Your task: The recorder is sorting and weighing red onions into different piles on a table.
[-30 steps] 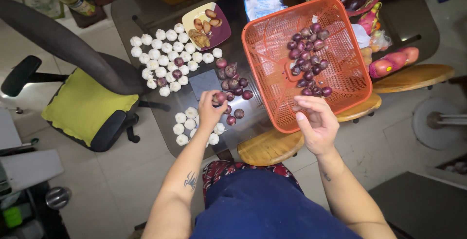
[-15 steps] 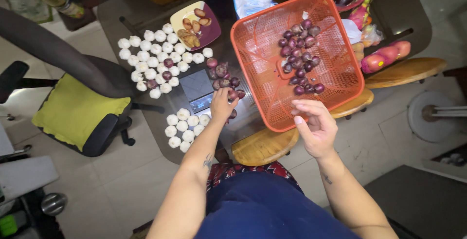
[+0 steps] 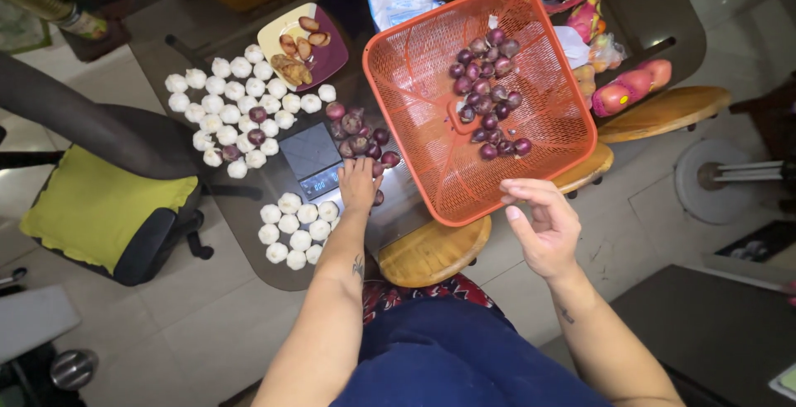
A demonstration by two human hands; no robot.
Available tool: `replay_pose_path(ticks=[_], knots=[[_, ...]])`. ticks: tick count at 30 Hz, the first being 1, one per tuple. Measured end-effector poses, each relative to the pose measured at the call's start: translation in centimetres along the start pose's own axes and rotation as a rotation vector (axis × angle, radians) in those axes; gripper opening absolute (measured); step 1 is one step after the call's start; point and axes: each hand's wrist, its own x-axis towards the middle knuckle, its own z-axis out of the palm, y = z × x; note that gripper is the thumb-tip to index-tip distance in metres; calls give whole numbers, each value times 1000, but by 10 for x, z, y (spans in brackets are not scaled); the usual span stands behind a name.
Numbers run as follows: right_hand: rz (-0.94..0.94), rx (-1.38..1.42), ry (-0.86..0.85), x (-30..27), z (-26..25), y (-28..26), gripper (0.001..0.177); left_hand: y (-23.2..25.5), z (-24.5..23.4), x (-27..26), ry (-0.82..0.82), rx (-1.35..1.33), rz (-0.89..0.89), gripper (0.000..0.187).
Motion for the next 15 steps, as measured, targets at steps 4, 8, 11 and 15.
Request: replay_pose_path(ticks=[4,8,11,15], knots=[[-11,2,-27,5,0,2,30,7,-20,0,0,-26,-35,49],[-3,24,-26,10,-3,7,29,22,-48,-3,219,-420,-72,48],[-7,33,10,15,-12,19,28,45,-101,-5,298,-767,-90,48],[111,170,148,20,-23,51,27,77,-186,-22,319,-1114,45,67]])
